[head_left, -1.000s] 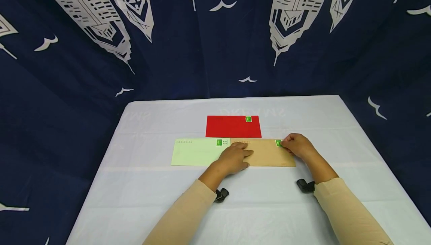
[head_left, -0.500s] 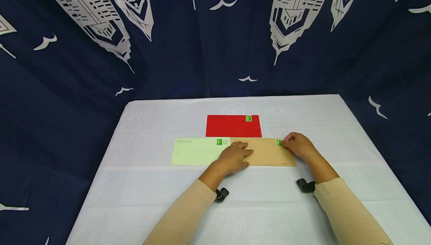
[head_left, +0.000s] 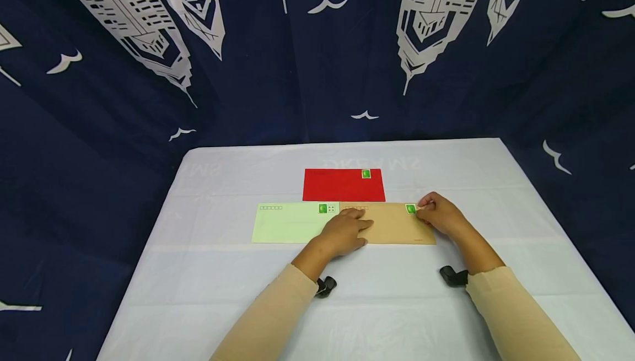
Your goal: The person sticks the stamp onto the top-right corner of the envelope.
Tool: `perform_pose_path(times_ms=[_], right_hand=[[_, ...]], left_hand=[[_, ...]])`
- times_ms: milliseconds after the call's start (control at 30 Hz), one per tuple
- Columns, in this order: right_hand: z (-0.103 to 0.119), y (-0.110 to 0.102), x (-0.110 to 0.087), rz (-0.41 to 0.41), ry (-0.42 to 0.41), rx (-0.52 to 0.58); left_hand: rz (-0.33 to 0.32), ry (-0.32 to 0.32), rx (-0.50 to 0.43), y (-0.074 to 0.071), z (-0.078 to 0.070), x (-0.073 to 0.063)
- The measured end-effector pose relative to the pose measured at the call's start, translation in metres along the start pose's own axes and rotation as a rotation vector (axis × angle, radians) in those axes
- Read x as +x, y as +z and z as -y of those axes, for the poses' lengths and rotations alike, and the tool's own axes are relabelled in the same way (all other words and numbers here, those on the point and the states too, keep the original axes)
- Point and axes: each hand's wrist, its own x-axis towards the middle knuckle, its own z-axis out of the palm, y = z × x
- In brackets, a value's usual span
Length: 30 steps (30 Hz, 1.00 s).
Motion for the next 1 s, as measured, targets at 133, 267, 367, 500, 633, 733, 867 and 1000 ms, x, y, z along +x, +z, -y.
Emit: perform_pose_path(times_ms=[133, 267, 367, 500, 633, 733, 867, 1000], right_hand=[[-0.0036, 0.0001, -0.0006, -0.005, -0.029, -0.020], [-0.0048, 0.0005, -0.0002, -0.001, -0.031, -0.036], [-0.0051, 0.0007, 0.0001, 0.003, -0.036, -0.039], [-0.0048, 0.0008, -0.0001, 0.006, -0.046, -0.036], [-0.0041, 0.0004, 0.0002, 0.003, -0.057, -0.036], [-0.0042, 0.0004, 0.0008, 0.003, -0.059, -0.035], [-0.0045, 0.0008, 0.0012, 0.006, -0.056, -0.039], [-0.0050, 0.0011, 0.0009, 0.002, -0.055, -0.046]], left_hand=[[0.004, -0.007, -0.011, -0.0001, 0.0003, 0.0002], [0.008, -0.009, -0.019, 0.0000, 0.0001, 0.0002], [0.008, -0.009, -0.022, 0.0003, -0.0001, 0.0000], [0.004, -0.009, -0.023, 0.0001, 0.0000, 0.0001], [-0.002, -0.006, -0.023, -0.0011, 0.0004, -0.0003], [-0.002, -0.004, -0.021, -0.0015, 0.0005, -0.0008], [-0.001, -0.001, -0.022, -0.0016, 0.0007, -0.0013], [0.001, 0.000, -0.025, -0.0010, 0.0009, -0.0010]])
